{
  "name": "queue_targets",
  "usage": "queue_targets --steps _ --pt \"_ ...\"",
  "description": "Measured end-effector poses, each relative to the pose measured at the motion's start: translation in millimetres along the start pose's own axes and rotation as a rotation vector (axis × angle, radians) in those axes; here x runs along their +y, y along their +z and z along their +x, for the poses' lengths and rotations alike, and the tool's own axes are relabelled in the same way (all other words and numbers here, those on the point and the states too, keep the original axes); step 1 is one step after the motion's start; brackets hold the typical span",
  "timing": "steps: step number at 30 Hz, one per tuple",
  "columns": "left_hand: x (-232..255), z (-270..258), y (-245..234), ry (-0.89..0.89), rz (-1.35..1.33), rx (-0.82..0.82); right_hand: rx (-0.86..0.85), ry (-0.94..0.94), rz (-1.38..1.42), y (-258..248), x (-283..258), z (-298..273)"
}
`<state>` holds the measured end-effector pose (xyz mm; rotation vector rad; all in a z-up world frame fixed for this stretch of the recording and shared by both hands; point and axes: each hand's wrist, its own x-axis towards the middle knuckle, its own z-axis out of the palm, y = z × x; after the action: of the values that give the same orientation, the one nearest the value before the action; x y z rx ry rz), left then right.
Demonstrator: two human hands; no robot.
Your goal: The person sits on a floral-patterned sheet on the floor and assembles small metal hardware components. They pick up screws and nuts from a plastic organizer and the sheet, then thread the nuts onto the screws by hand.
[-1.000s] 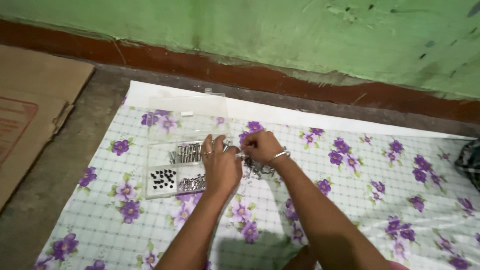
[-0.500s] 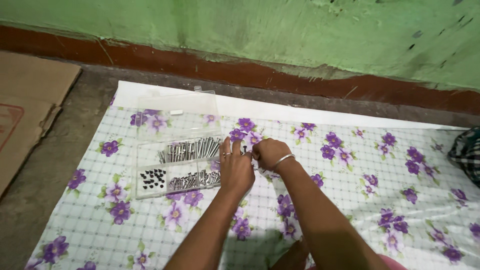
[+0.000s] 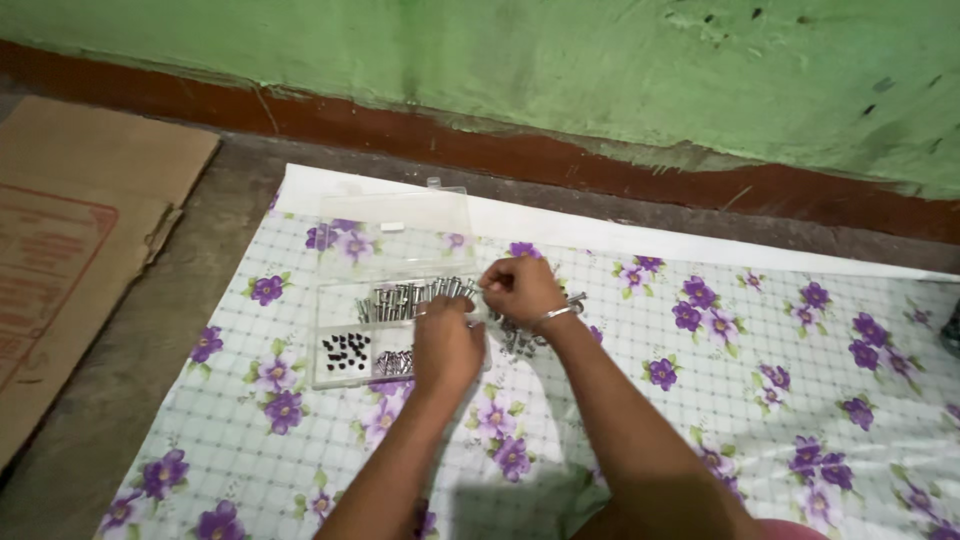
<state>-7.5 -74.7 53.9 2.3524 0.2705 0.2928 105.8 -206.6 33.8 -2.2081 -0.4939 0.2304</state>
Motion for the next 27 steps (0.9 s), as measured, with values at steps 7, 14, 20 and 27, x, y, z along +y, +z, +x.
queue_targets --steps 7,14,20,27 --pt "-33 -2 -31 -0.094 -0.105 0.172 0.004 -0.122 0.168 41 -52 -7" --pt "-45 0 -39 -0.035 -0.231 0.259 0.020 -0.211 0.210 46 -66 -12" --pt "-51 4 -49 -0.063 -0.330 0.225 -0.003 -0.226 0.244 45 -80 -14" --pt "-55 9 -47 -0.067 -0.387 0.265 -0.001 -0.227 0.272 50 -82 -10"
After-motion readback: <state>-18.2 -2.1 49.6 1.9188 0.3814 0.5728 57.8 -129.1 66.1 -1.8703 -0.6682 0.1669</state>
